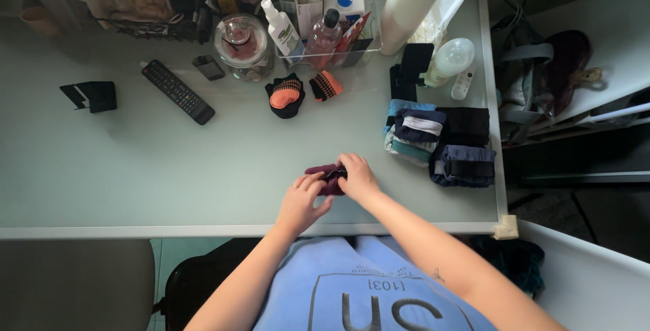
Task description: Folding multiple pairs of underwear on a table and stacking them.
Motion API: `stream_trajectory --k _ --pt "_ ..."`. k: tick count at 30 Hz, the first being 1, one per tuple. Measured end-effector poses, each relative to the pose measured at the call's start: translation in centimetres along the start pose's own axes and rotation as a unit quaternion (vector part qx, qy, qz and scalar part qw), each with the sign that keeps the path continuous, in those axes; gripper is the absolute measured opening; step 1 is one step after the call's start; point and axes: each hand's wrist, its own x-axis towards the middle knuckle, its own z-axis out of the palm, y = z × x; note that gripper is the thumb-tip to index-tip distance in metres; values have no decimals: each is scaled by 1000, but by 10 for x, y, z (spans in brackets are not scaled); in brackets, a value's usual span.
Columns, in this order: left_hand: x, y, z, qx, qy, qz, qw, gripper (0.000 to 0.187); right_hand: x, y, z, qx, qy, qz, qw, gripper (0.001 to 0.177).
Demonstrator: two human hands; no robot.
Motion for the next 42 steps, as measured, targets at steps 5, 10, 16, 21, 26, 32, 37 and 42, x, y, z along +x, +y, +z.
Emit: stream_trajectory --k 5,10,16,21,26,32,37,42 --pt "-4 -17 23 65 5 10 998 20 -7 -5 6 -2 37 5 999 39" --pt "4 -21 54 26 33 -165 985 34 -10 5 7 10 51 10 999 37" --pt "-1 -30 58 37 59 -181 981 35 -48 -1 -42 113 121 -143 976 39" --pt "-5 -30 63 31 45 -178 982 36 -67 -10 -47 -2 53 -232 971 41" --pt "-2 -33 63 24 45 -171 984 32 -62 4 -23 -62 64 -220 971 34" --pt "2 -35 66 43 24 -193 980 27 -45 -24 -20 -24 177 -195 964 14" --pt "2 -40 63 40 9 -194 980 24 -39 1 12 59 169 -131 975 15" --pt "-1 -35 56 -25 12 -202 979 25 -35 9 24 118 200 -35 972 31"
